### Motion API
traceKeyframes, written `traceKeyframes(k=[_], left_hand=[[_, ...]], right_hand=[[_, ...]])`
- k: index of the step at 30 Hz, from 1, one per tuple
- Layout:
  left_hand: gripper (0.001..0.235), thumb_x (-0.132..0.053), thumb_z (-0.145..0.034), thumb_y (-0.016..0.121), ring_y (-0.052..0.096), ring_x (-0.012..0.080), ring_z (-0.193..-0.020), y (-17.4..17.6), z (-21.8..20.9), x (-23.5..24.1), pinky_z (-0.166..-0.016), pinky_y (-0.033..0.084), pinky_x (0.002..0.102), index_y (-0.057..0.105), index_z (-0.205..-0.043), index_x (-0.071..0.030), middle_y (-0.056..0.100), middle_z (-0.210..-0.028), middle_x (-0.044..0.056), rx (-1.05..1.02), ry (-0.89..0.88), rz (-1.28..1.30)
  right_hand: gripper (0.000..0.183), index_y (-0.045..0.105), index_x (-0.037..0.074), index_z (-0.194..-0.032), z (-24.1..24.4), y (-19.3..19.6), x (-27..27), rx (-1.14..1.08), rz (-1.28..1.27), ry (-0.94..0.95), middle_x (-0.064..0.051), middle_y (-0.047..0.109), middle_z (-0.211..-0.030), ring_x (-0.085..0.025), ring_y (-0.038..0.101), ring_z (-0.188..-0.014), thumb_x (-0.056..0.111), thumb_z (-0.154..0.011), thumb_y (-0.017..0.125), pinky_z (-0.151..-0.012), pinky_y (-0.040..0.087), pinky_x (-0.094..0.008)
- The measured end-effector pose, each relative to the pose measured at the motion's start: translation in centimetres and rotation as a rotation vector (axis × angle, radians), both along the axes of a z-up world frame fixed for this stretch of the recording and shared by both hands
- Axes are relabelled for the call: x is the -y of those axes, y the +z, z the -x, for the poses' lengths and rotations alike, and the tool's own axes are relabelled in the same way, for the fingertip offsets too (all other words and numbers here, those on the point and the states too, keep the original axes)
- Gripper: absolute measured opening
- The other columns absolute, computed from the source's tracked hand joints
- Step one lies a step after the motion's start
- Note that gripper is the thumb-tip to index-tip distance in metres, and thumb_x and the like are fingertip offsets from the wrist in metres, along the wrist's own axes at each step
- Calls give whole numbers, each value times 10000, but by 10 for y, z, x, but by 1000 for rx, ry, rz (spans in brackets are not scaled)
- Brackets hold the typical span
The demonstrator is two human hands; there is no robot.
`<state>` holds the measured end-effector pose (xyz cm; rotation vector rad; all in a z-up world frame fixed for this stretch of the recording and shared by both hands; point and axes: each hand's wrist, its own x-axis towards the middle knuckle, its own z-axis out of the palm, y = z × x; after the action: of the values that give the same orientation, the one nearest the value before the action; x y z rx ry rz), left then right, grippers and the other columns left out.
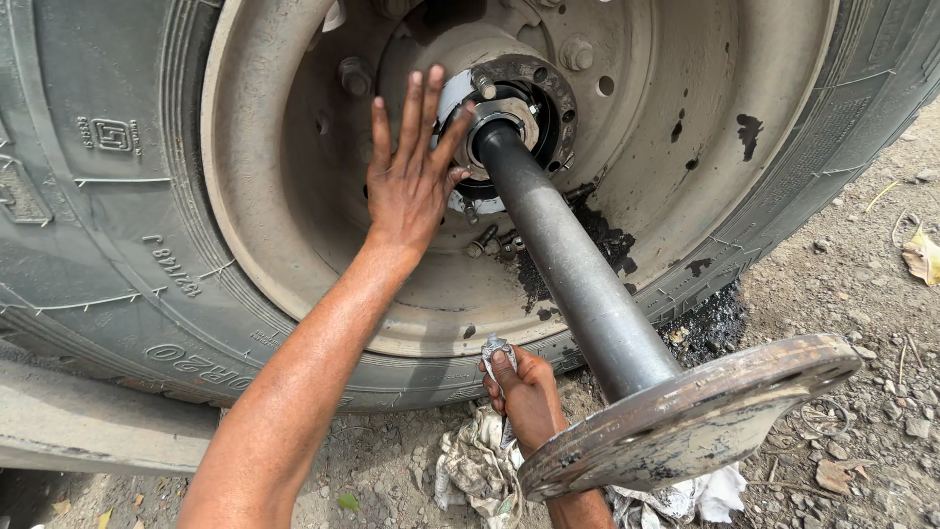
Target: The person applies white grease to the wheel hub and axle of a large truck tire using a cloth. They repeatedly squeeze grease from a tube onto the cloth and spread it around the hub area.
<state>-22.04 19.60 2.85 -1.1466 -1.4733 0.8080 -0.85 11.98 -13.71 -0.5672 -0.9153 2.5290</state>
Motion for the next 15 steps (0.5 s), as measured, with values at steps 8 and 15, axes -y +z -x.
traceKeyframes(k=[8,15], left_hand=[[982,-766,-958,614,-17,365,-1626,31,6,10,-1291,39,653,149,-1752,-422,-101,-1745,182,474,-75,84],[1030,-508,-756,867,-19,347,-1603,82,3,-7,-1274,71,666,352,-1646,-451,-115,-1709,154,709,14,227]], right_hand=[[303,653,20,-865,1,0,0,-8,1,-19,-3,526,-612,-73,407,-514,209,-1057,515,-465,345,-235],[296,661,20,-860,-2,5,2,18,-13,-15,3,525,-606,-77,418,-511,204,-1051,528,-461,359,-240]])
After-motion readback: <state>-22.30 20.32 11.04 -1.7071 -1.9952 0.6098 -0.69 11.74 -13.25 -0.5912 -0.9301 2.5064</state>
